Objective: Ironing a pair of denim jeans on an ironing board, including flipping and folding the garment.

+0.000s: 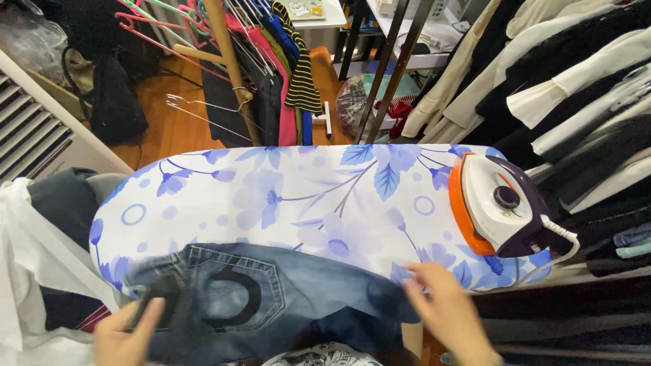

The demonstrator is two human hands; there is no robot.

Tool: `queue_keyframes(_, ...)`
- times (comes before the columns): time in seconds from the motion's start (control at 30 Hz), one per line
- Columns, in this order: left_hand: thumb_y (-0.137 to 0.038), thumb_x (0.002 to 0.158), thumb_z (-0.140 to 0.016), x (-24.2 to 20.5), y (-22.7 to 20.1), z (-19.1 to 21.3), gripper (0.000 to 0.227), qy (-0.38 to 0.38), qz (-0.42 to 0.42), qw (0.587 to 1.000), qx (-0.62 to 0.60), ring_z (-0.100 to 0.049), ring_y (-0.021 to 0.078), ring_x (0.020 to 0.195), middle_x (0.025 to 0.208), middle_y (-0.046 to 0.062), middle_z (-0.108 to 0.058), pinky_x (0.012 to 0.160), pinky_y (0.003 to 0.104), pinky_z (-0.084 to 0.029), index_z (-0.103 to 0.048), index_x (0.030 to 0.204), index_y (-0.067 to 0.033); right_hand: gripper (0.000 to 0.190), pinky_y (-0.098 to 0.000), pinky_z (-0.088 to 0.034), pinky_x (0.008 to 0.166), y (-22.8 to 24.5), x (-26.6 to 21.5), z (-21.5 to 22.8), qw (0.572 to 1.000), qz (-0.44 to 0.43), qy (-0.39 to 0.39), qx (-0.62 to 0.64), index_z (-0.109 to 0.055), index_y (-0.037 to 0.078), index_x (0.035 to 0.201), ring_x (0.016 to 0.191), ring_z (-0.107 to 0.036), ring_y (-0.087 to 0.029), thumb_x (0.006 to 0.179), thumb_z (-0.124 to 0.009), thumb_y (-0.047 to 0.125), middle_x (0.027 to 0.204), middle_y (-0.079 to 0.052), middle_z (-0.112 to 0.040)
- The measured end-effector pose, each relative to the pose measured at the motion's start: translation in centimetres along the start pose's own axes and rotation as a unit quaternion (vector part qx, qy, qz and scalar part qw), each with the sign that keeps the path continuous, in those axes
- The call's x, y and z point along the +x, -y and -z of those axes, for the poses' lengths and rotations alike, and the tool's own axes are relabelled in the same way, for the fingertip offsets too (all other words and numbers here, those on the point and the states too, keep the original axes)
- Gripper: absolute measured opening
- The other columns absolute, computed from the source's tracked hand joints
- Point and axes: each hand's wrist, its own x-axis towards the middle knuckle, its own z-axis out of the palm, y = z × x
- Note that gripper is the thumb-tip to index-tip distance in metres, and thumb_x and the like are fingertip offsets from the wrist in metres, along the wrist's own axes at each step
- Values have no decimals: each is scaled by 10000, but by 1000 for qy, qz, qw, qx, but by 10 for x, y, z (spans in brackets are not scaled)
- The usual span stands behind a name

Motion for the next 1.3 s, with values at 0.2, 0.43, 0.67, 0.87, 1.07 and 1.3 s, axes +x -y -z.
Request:
queue_keyframes(0.2, -345, 830, -717, -52, -93, -65, 296, 186, -301, 930, 99, -577, 169, 499, 540, -25, -650, 558, 357, -451, -631, 622, -153, 581, -437, -447, 1063, 118, 14, -33, 902, 406, 28, 144, -497, 98, 1363, 1218, -539, -300, 914, -723, 389, 1318, -150, -511)
queue_keyframes(0.43, -152, 997, -642, -77, -132, -104, 237, 485, -517, 704, -41, -578, 306, 958, 868, 119, -582, 701, 403, -495, -532, 810, -56, 469, -559, -218, 1283, 153, 38, -8, 678, 631, 321, 200, -464, 195, 1429, 1560, -352, -367, 1026, -539, 422, 1488, -71, -500)
queue_keyframes(0.67, -222, 1065, -565, -82, -207, -92, 243, 555, -420, 708, -118, -576, 208, 709, 811, 57, -531, 652, 328, -475, -592, 938, -17, 360, -443, -272, 1171, 147, 49, 5, 636, 554, 508, 175, -482, 124, 1212, 897, -586, -224, 928, -623, 293, 1039, -6, -579)
queue_keyframes(0.87, -458, 841, -792, -58, -175, -92, 369, 594, -308, 736, 101, -645, 195, 745, 801, 20, -649, 681, 340, -482, -589, 830, -151, 409, -420, -385, 888, 136, 51, 68, 718, 643, 253, 88, -410, 78, 716, 692, -421, -241, 1034, -588, 262, 660, -27, -408)
queue_keyframes(1.07, -543, 925, -704, -26, -155, -48, 288, 559, -170, 729, 357, -603, 123, 1029, 1040, -63, -669, 886, 257, -473, -645, 901, -263, 379, -334, -301, 867, 95, 44, 136, 847, 531, -22, 5, -461, 135, 617, 686, -387, -157, 836, -715, 311, 549, 68, -403)
queue_keyframes(1.3, -545, 765, -757, -8, -174, -6, 493, 239, -428, 825, 282, -657, 288, 1085, 959, 12, -731, 1213, 663, -138, -687, 1139, -232, 463, -410, -309, 899, 65, 59, 136, 832, 492, -168, -195, -595, 166, 730, 705, -467, -188, 761, -701, 615, 632, 95, -588)
